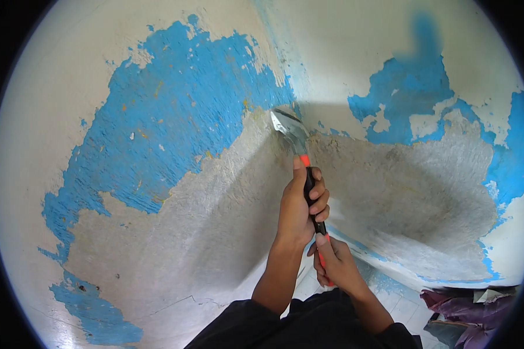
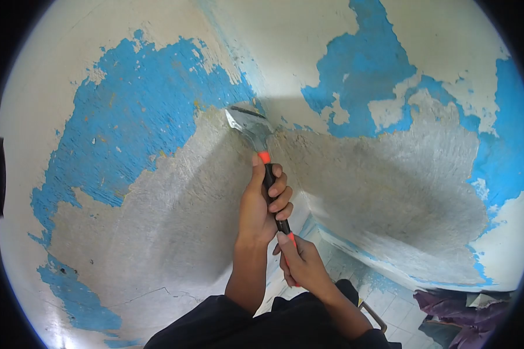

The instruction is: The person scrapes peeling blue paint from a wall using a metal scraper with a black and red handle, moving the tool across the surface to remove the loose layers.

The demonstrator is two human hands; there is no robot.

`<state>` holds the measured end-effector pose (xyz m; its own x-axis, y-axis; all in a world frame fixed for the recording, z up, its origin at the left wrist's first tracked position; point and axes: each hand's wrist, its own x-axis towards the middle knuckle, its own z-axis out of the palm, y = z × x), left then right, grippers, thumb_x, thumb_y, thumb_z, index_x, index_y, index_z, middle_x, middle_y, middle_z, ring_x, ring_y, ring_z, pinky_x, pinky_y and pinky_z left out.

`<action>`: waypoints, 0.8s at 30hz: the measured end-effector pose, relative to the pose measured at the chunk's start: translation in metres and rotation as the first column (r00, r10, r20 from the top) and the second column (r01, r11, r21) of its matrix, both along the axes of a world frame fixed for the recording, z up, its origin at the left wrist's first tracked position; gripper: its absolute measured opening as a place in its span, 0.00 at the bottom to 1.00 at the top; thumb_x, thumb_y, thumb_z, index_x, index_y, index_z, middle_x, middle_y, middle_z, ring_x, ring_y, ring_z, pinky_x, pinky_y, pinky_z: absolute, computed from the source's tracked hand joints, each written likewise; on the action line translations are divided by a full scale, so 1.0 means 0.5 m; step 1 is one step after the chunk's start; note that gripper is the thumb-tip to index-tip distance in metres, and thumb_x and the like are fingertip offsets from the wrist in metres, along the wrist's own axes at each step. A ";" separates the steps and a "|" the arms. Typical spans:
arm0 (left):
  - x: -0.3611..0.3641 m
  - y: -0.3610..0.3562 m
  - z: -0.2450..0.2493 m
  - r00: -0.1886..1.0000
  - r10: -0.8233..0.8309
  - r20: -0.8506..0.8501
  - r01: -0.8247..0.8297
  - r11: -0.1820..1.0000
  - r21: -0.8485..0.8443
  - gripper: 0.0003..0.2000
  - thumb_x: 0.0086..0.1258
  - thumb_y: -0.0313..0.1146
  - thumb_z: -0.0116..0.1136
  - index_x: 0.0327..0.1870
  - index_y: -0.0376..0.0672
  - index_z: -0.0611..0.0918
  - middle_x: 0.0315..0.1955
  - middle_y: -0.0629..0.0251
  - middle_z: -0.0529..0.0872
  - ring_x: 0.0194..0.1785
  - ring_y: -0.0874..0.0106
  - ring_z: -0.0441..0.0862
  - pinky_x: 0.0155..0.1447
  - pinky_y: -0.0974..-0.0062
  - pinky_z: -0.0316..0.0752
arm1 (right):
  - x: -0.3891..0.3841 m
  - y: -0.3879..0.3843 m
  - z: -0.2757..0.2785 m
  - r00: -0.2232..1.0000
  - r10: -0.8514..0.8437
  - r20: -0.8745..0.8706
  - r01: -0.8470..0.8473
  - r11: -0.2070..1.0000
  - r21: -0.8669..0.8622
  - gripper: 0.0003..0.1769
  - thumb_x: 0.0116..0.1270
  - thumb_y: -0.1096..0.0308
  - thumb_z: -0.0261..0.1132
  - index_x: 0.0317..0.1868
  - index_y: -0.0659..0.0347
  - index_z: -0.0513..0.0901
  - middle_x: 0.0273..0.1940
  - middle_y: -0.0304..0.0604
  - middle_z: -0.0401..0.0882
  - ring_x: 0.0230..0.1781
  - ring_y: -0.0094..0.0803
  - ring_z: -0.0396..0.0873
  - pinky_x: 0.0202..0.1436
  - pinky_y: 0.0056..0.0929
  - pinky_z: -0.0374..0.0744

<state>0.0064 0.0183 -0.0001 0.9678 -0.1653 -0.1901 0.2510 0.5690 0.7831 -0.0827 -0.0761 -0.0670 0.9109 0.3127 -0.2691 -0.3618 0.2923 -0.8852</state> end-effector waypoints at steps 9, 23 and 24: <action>0.010 0.003 -0.017 1.000 -0.002 0.025 0.002 1.000 -0.010 0.25 0.76 0.63 0.41 0.34 0.48 0.71 0.17 0.79 0.61 0.14 0.86 0.54 0.16 0.85 0.52 | 0.016 0.001 -0.020 1.000 -0.008 0.023 0.008 1.000 -0.010 0.24 0.77 0.50 0.53 0.34 0.65 0.74 0.14 0.34 0.64 0.08 0.20 0.64 0.12 0.22 0.62; 0.002 0.009 -0.036 0.999 0.029 0.021 -0.029 0.999 -0.015 0.25 0.76 0.62 0.40 0.33 0.48 0.70 0.17 0.79 0.61 0.14 0.86 0.53 0.15 0.85 0.50 | 0.004 0.014 -0.049 0.996 0.019 0.090 -0.010 0.995 -0.094 0.26 0.79 0.50 0.48 0.31 0.65 0.72 0.14 0.37 0.66 0.07 0.22 0.65 0.11 0.24 0.62; 0.004 0.009 -0.032 0.999 0.027 0.018 -0.027 1.000 -0.012 0.25 0.76 0.62 0.40 0.33 0.48 0.70 0.17 0.79 0.61 0.14 0.86 0.53 0.15 0.85 0.50 | 0.016 0.011 -0.048 0.995 0.006 0.104 0.004 0.995 -0.101 0.26 0.79 0.50 0.48 0.31 0.65 0.72 0.14 0.36 0.66 0.07 0.22 0.65 0.11 0.24 0.62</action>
<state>0.0084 0.0227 -0.0163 0.9753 -0.1409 -0.1703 0.2208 0.5844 0.7808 -0.0745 -0.0704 -0.0911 0.9354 0.2895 -0.2031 -0.2664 0.1994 -0.9430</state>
